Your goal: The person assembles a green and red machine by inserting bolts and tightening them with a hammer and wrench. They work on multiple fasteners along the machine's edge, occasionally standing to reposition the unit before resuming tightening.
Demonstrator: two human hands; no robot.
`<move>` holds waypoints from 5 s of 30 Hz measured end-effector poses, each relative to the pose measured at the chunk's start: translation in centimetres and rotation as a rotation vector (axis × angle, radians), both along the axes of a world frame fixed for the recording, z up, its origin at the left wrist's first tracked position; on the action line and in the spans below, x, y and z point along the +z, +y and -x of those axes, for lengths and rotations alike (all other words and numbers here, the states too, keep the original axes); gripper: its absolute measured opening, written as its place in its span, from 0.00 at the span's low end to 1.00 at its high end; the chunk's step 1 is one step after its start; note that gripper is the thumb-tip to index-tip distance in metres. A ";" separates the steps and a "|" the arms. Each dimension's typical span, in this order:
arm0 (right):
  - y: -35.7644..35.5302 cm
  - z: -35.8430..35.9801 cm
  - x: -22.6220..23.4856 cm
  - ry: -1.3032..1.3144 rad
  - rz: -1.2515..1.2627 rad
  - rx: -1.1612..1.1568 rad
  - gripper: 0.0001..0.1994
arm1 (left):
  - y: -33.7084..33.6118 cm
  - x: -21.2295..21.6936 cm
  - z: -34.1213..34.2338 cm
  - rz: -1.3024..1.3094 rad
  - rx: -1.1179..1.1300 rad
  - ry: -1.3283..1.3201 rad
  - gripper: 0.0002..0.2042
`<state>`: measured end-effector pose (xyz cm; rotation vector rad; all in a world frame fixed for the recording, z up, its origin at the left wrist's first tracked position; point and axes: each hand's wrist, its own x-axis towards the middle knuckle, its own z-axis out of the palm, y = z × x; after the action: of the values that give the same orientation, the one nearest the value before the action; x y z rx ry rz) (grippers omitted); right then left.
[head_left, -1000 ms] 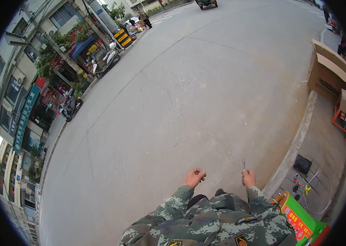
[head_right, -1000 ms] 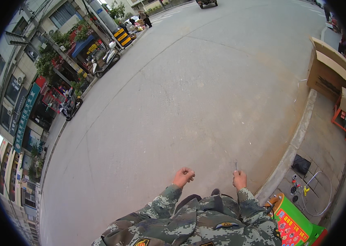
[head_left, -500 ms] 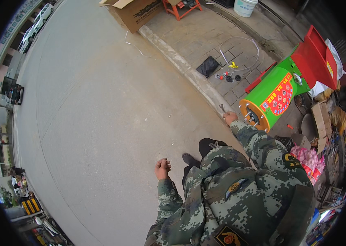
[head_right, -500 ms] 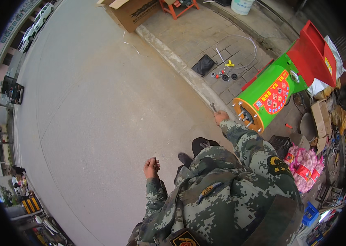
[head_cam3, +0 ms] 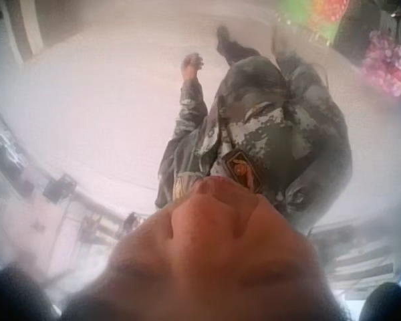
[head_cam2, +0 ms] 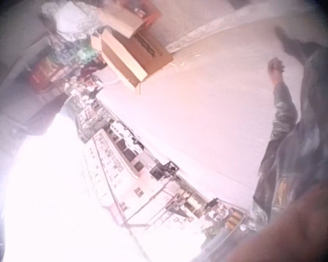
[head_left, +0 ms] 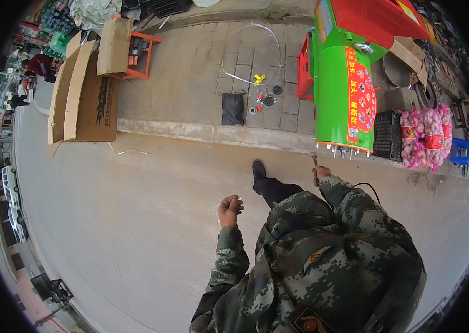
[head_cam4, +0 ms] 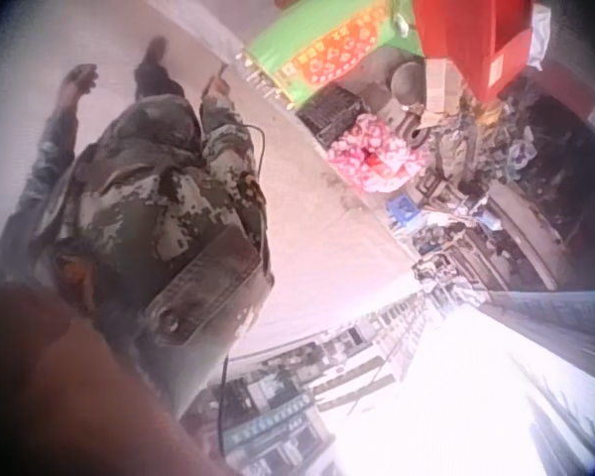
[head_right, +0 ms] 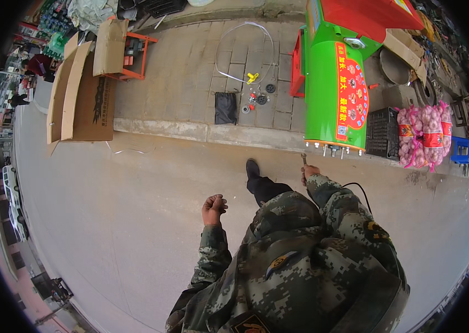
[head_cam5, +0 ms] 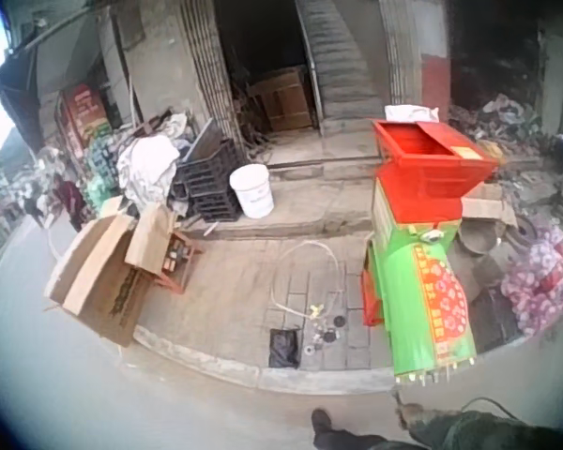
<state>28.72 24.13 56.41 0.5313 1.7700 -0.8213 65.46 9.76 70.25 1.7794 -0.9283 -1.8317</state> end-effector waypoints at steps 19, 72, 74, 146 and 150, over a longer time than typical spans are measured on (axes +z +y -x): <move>-35.1 3.7 0.0 0.191 -0.026 -0.560 0.13 | -58.1 -5.0 8.2 -0.148 -0.382 0.029 0.08; -58.9 39.8 -16.5 0.815 0.121 -1.067 0.13 | -55.1 -44.1 101.9 -1.129 -2.215 0.841 0.20; -59.0 40.0 -16.8 0.811 0.101 -1.054 0.13 | -54.7 -44.0 101.8 -1.152 -2.211 0.774 0.20; -66.4 46.6 -16.9 0.582 0.089 -1.463 0.18 | -53.4 -46.0 101.0 -1.432 -1.838 0.709 0.12; -67.7 46.7 -17.7 0.597 0.213 -1.348 0.19 | -53.8 -45.5 101.0 -1.416 -1.839 0.685 0.12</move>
<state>-18.03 -43.57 38.68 1.4886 1.6328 -2.2351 -35.56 -44.00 24.76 -0.4285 -0.9477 -4.4534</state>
